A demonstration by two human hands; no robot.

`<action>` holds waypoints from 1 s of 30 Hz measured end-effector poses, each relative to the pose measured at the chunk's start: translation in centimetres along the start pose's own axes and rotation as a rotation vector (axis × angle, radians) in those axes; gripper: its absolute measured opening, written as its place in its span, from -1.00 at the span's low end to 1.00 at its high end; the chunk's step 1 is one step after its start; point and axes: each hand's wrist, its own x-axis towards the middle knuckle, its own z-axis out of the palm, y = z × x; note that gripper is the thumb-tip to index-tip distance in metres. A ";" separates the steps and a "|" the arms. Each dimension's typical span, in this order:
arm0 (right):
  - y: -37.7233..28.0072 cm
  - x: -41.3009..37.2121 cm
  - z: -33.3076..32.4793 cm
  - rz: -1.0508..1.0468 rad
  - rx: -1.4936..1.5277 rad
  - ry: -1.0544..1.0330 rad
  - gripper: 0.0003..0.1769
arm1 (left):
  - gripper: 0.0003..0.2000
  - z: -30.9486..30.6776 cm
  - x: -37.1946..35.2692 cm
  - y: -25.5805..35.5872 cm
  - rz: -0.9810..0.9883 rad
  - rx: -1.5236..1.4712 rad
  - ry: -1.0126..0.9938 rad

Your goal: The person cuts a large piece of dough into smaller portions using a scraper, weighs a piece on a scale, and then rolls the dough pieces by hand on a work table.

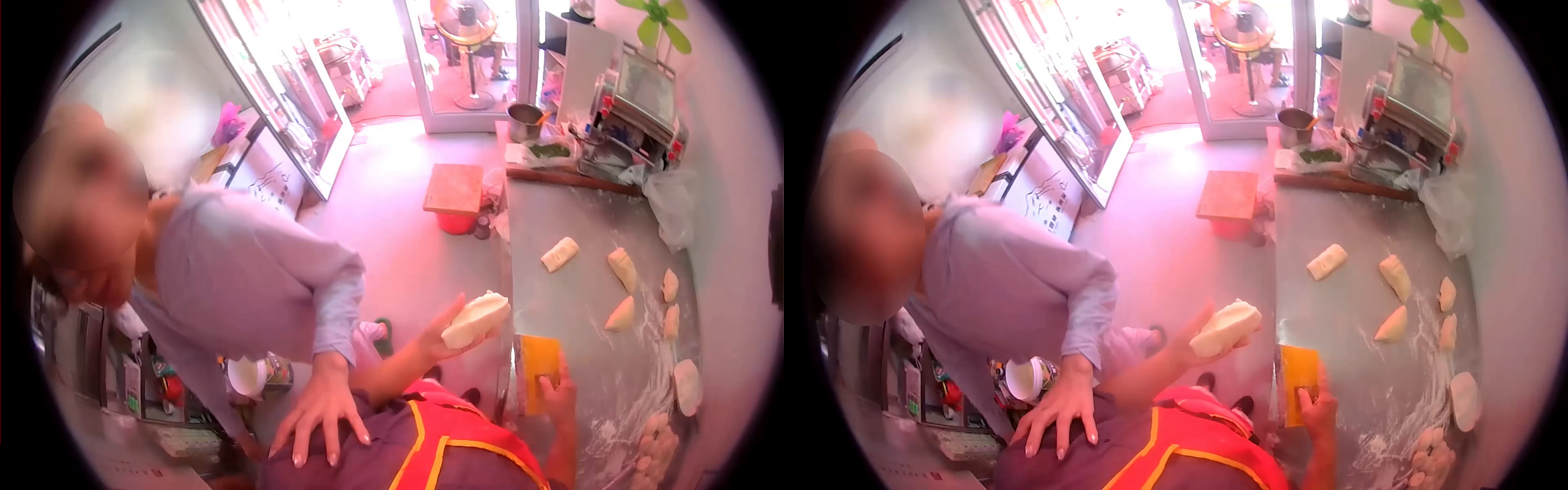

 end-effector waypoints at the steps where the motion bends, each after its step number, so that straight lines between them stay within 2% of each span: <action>1: 0.1 0.3 0.9 -0.062 0.006 0.001 -0.24 | -0.31 0.7 -0.8 -0.1 0.041 0.058 0.003; 3: -0.7 0.6 2.3 -0.181 0.016 0.009 -0.25 | -0.39 1.7 -2.6 0.2 0.011 -0.030 -0.148; 4: -1.6 0.6 2.7 -0.161 0.006 -0.022 -0.25 | -0.43 2.0 -3.3 0.5 -0.013 -0.073 -0.225; 6: -3.7 0.4 3.5 -0.118 -0.017 -0.086 -0.25 | -0.46 1.7 -5.2 1.0 0.038 -0.051 -0.269; 7: -3.5 0.7 4.1 -0.164 -0.028 -0.095 -0.26 | -0.48 1.1 -6.3 1.2 0.063 -0.042 -0.289; 10: -3.2 1.9 5.8 -0.267 -0.042 -0.136 -0.28 | -0.52 -1.6 -9.4 2.5 0.109 -0.003 -0.182; 13: -5.2 2.0 6.8 -0.306 -0.030 -0.205 -0.28 | -0.54 -1.1 -12.6 2.4 0.176 -0.049 -0.190; 14: -5.1 2.2 7.3 -0.338 -0.047 -0.215 -0.28 | -0.53 -1.0 -13.4 2.0 0.329 0.107 -0.148; 17: -5.2 2.5 7.8 -0.346 -0.102 -0.237 -0.28 | -0.50 0.6 -15.1 2.0 0.401 0.073 -0.157; 20: -5.1 2.4 7.7 -0.342 -0.143 -0.236 -0.28 | -0.45 1.6 -16.3 1.6 0.525 0.147 -0.078; 23: -4.6 2.4 8.5 -0.372 -0.144 -0.235 -0.27 | -0.41 -0.1 -17.0 2.5 0.535 0.082 -0.316; 26: -4.8 2.9 9.7 -0.382 -0.151 -0.265 -0.27 | -0.41 1.0 -19.3 2.3 0.526 0.051 -0.244; 28: -5.5 3.4 11.0 -0.405 -0.157 -0.300 -0.26 | -0.43 -0.7 -20.2 2.7 0.498 -0.053 -0.277; 30: -6.3 4.2 12.5 -0.474 -0.154 -0.356 -0.27 | -0.44 -2.6 -21.6 2.4 0.612 0.053 -0.285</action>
